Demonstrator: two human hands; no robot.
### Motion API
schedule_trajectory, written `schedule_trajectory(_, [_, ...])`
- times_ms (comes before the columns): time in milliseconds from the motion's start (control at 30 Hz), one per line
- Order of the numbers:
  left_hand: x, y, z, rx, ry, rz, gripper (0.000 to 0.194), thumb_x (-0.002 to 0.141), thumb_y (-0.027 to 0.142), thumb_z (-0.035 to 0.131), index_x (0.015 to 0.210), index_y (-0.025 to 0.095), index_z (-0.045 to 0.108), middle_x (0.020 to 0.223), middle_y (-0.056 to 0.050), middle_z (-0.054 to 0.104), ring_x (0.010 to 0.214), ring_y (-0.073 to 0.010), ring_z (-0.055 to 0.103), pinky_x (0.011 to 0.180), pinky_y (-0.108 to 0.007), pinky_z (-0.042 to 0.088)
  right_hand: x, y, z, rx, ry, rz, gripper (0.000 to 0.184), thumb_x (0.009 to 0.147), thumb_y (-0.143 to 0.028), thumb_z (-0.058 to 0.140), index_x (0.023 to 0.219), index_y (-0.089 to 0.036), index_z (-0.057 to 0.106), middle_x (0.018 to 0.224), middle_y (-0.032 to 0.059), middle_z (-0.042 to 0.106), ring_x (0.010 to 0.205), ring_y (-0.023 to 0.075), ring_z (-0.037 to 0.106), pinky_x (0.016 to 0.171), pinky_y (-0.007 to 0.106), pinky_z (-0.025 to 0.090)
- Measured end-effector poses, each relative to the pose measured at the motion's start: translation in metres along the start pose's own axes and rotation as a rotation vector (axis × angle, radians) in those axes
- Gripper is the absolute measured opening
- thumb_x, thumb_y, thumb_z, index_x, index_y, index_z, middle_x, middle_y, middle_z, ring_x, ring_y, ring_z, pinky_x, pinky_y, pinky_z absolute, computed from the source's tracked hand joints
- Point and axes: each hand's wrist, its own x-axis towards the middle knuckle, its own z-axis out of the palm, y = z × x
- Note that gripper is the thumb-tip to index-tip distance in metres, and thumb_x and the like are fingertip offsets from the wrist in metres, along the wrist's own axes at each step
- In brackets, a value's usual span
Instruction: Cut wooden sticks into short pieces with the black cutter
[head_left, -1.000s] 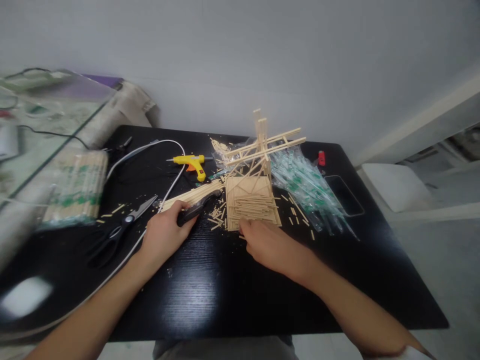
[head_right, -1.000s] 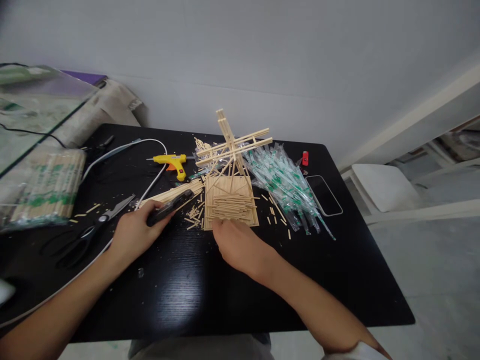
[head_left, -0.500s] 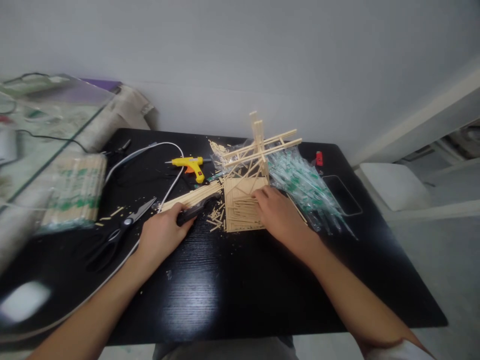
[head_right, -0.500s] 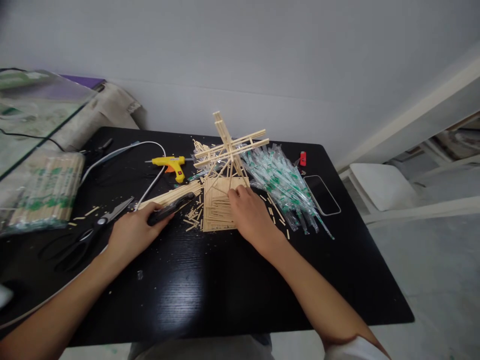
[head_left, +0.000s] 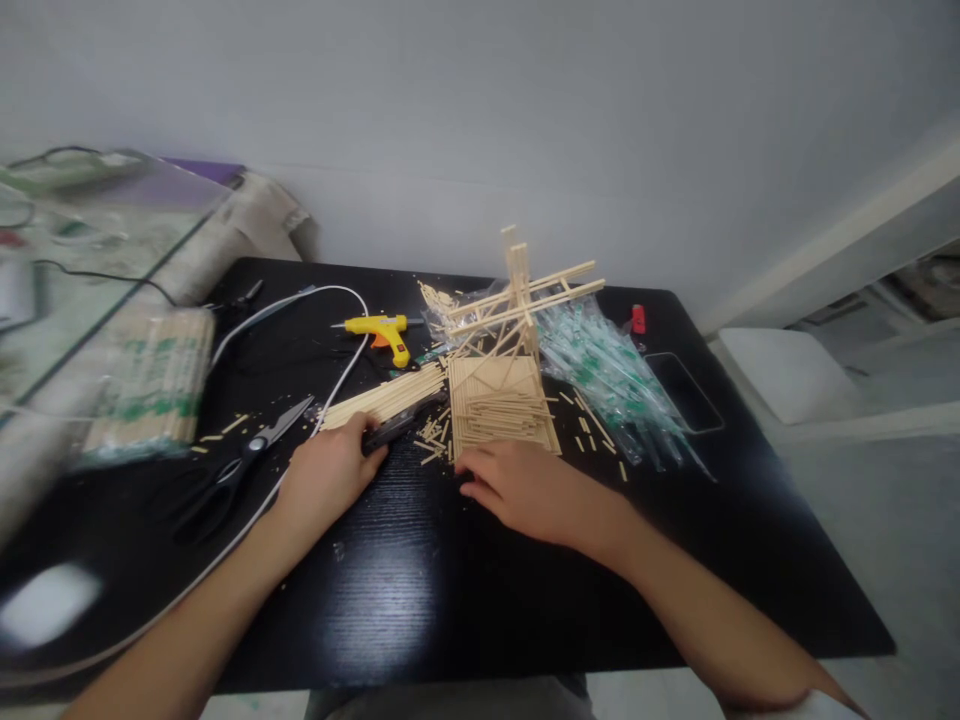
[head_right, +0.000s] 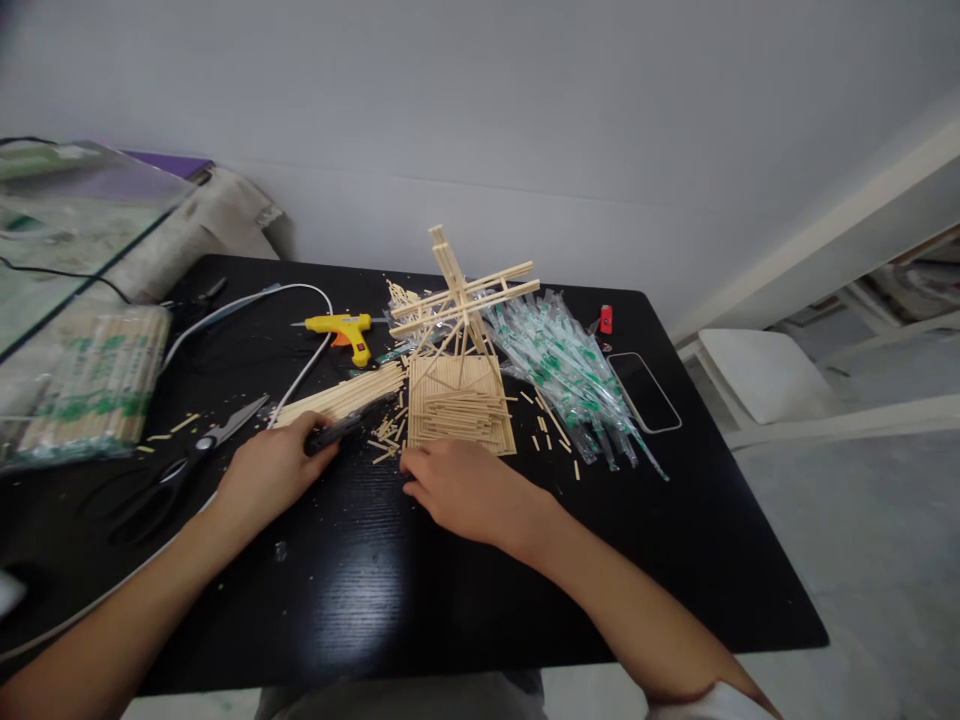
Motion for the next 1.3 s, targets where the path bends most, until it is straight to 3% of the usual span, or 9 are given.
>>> schedule_trajectory(500, [0.001, -0.006, 0.002, -0.065, -0.032, 0.040, 0.029, 0.093, 0.038, 0.049, 0.110, 0.021, 0.066, 0.097, -0.012, 0.078, 0.093, -0.0323, 0.073, 0.077, -0.037, 0.051, 0.002, 0.000, 0.008, -0.025, 0.043, -0.014, 0.015, 0.101, -0.020, 0.059, 0.111, -0.014, 0.068, 0.106, 0.0103, 0.073, 0.095, 0.0231, 0.069, 0.082, 0.036, 0.053])
schedule_trajectory(833, [0.005, -0.011, 0.002, -0.535, 0.062, 0.113, 0.040, 0.090, 0.054, 0.053, 0.090, 0.019, 0.073, 0.080, -0.006, 0.076, 0.070, -0.0239, 0.067, 0.068, -0.031, 0.051, 0.003, 0.000, 0.004, 0.019, 0.206, -0.067, 0.016, 0.101, -0.017, 0.055, 0.112, -0.013, 0.067, 0.107, 0.0111, 0.067, 0.102, 0.0222, 0.063, 0.093, 0.039, 0.053])
schedule_trajectory(1000, [0.006, -0.013, 0.000, -0.715, 0.045, 0.119, 0.039, 0.087, 0.056, 0.061, 0.095, 0.020, 0.076, 0.093, -0.004, 0.079, 0.084, -0.0255, 0.070, 0.077, -0.034, 0.054, 0.003, 0.001, 0.004, 0.029, 0.303, -0.107, 0.019, 0.101, -0.016, 0.055, 0.116, -0.016, 0.067, 0.116, 0.0119, 0.065, 0.113, 0.0239, 0.060, 0.102, 0.043, 0.052])
schedule_trajectory(1067, [0.004, -0.012, -0.004, -0.818, 0.015, 0.123, 0.038, 0.084, 0.056, 0.066, 0.095, 0.020, 0.076, 0.095, -0.005, 0.079, 0.087, -0.0268, 0.069, 0.078, -0.035, 0.054, 0.003, 0.001, 0.005, 0.030, 0.382, -0.128, 0.023, 0.100, -0.014, 0.055, 0.120, -0.016, 0.066, 0.123, 0.0135, 0.063, 0.120, 0.0252, 0.058, 0.106, 0.046, 0.050])
schedule_trajectory(1133, [0.000, -0.010, -0.008, -0.924, -0.066, 0.090, 0.038, 0.081, 0.057, 0.071, 0.088, 0.020, 0.075, 0.081, -0.004, 0.076, 0.075, -0.0243, 0.066, 0.067, -0.033, 0.053, 0.003, 0.002, 0.006, 0.029, 0.471, -0.158, 0.025, 0.099, -0.014, 0.055, 0.122, -0.017, 0.066, 0.131, 0.0140, 0.061, 0.125, 0.0260, 0.056, 0.110, 0.049, 0.048])
schedule_trajectory(1200, [-0.004, -0.007, -0.010, -1.036, -0.199, 0.021, 0.038, 0.078, 0.057, 0.073, 0.082, 0.020, 0.072, 0.062, 0.000, 0.065, 0.057, -0.0178, 0.055, 0.052, -0.028, 0.044, 0.004, 0.001, 0.008, 0.012, 0.529, -0.201, 0.026, 0.100, -0.015, 0.055, 0.122, -0.019, 0.066, 0.136, 0.0128, 0.061, 0.131, 0.0255, 0.054, 0.114, 0.050, 0.044])
schedule_trajectory(1300, [-0.010, 0.000, -0.008, -1.182, -0.385, -0.046, 0.038, 0.074, 0.055, 0.077, 0.078, 0.019, 0.067, 0.050, 0.006, 0.046, 0.046, -0.0105, 0.038, 0.045, -0.024, 0.030, 0.005, -0.001, 0.013, -0.056, 0.512, -0.261, 0.023, 0.101, -0.016, 0.054, 0.121, -0.021, 0.065, 0.133, 0.0095, 0.065, 0.132, 0.0231, 0.055, 0.121, 0.050, 0.033])
